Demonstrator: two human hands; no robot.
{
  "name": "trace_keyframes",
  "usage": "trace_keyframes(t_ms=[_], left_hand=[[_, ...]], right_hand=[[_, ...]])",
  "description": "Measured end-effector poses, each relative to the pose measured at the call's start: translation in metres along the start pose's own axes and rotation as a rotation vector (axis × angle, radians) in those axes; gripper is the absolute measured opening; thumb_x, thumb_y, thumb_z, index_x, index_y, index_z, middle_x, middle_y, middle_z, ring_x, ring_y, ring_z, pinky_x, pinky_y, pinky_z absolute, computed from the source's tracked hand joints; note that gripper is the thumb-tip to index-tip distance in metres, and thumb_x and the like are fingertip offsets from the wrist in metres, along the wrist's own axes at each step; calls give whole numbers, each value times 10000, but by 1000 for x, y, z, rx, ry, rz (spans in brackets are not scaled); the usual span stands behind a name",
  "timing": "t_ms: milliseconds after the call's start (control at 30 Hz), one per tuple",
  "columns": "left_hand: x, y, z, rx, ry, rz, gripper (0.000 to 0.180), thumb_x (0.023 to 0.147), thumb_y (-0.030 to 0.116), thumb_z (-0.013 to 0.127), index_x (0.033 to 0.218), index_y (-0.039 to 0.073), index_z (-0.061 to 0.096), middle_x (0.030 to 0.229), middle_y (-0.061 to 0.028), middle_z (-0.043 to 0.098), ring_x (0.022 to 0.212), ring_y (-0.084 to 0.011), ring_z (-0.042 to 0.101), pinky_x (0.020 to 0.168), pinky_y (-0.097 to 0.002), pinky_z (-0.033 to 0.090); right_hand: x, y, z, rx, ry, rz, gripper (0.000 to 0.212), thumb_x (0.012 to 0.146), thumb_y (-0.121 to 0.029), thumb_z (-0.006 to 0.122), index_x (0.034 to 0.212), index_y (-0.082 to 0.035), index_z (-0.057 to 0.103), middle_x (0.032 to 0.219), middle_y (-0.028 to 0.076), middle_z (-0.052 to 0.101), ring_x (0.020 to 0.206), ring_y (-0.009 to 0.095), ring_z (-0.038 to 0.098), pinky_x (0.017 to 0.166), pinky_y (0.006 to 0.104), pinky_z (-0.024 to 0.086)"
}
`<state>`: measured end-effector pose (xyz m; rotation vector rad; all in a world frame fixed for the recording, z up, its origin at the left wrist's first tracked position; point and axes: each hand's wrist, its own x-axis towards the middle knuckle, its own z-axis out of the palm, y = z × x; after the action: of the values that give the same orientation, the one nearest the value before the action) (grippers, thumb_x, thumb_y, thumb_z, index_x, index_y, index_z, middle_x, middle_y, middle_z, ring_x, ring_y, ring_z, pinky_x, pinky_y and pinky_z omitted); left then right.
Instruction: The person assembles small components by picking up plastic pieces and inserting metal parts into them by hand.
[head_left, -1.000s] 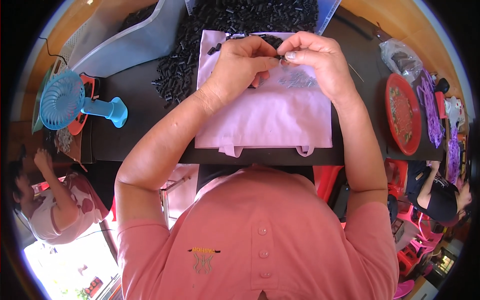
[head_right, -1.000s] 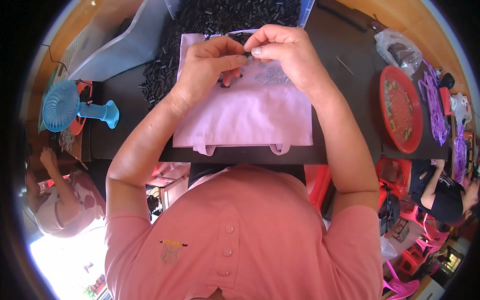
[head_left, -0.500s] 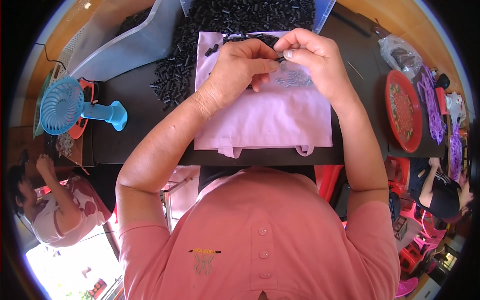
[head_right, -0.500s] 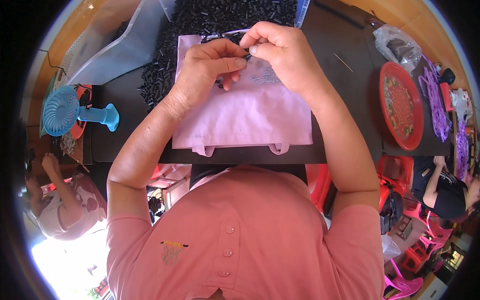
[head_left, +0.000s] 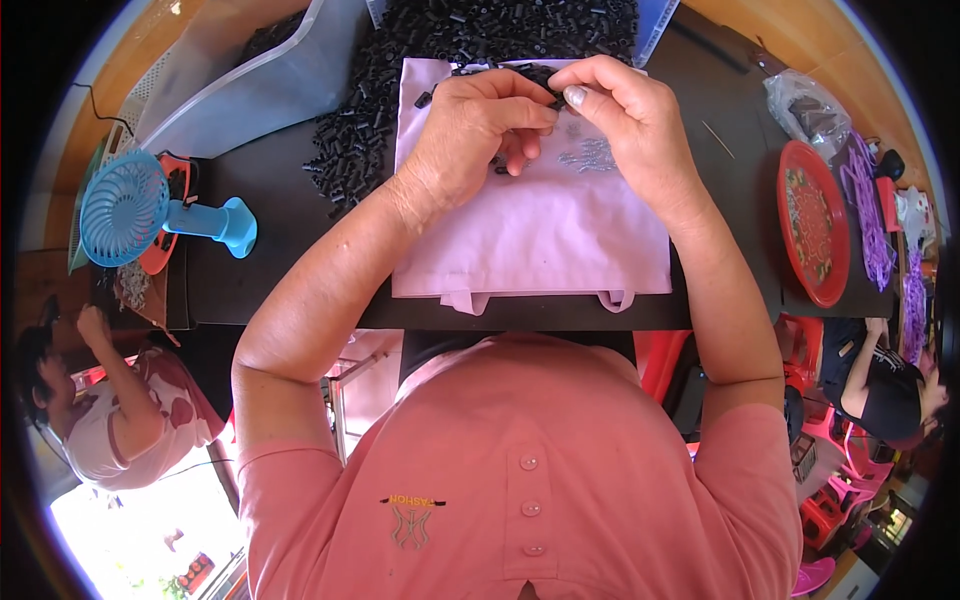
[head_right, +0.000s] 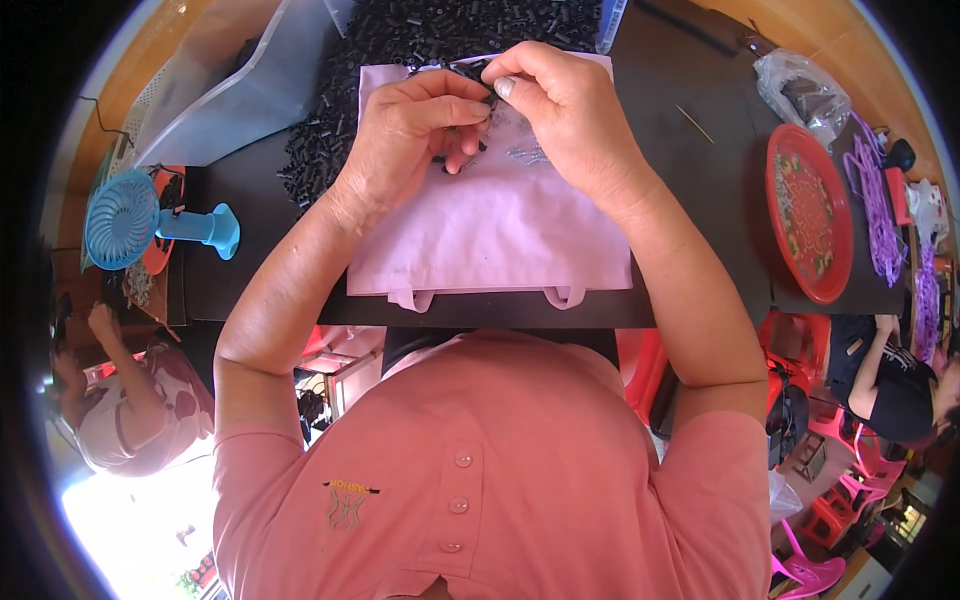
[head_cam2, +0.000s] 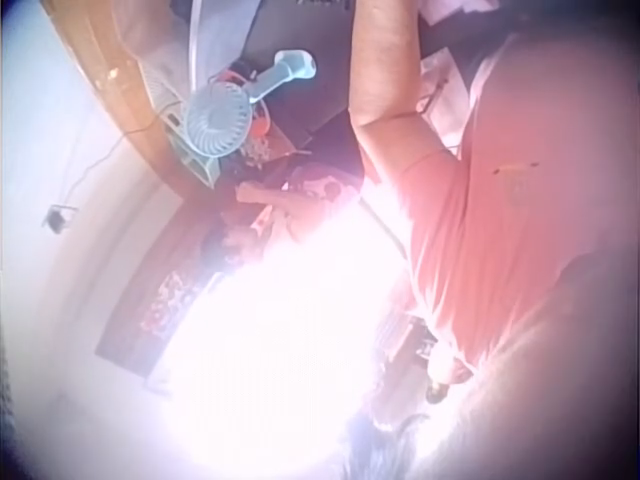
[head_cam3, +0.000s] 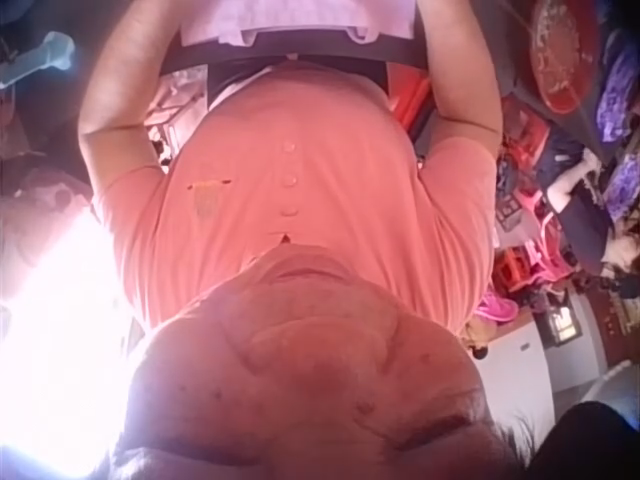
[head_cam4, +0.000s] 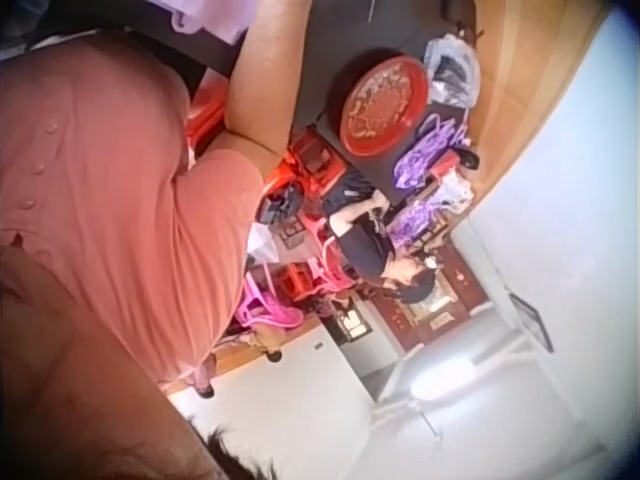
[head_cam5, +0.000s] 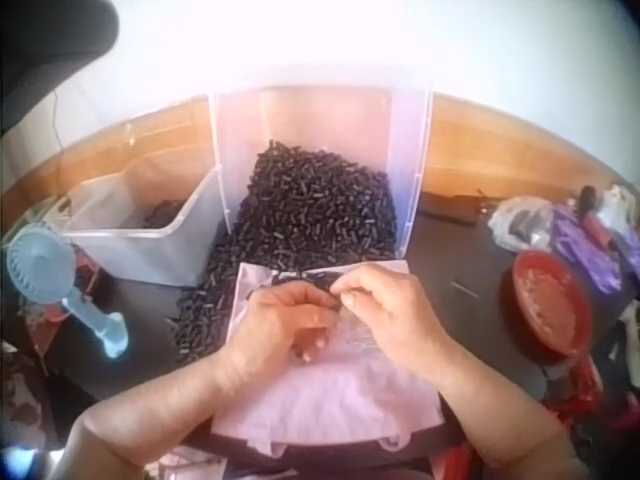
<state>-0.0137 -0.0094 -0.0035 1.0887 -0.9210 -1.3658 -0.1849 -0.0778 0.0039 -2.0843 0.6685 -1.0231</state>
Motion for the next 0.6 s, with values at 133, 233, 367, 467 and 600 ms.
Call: trace_keyframes(t_ms=[133,233,367,467,600], left_hand=[[0,-1,1,13,10,29,121,809,47,681,888,-42,659,727,-79,636,554,-127,590,441,-244,448],[-1,1,-1,76,-22,8,147,860,65,659,981,-17,642,795,-73,647,615,-130,590,503,-255,441],[-1,1,-1,85,-19,5,142,864,57,659,984,-16,643,788,-70,645,615,-130,590,503,-253,441],[-1,0,0,117,-29,11,134,870,50,658,985,-17,643,791,-72,644,619,-129,591,505,-252,442],[-1,0,-1,112,-49,7,123,880,41,652,986,-20,641,799,-73,641,630,-131,591,509,-251,442]], right_hand=[[-1,4,3,96,-7,79,128,892,-67,607,966,6,683,811,76,691,728,124,617,676,259,485],[-2,1,4,189,-20,105,131,900,-75,605,953,10,690,808,66,688,723,111,607,670,250,480],[-2,0,4,126,0,90,111,881,-39,612,944,7,691,813,73,689,733,127,621,670,259,488],[-1,-4,4,4,20,-47,120,855,18,602,942,-9,681,833,84,679,742,174,640,667,282,497],[1,-1,4,-147,23,-272,229,799,105,565,949,-48,647,847,98,632,750,263,635,653,336,503]])
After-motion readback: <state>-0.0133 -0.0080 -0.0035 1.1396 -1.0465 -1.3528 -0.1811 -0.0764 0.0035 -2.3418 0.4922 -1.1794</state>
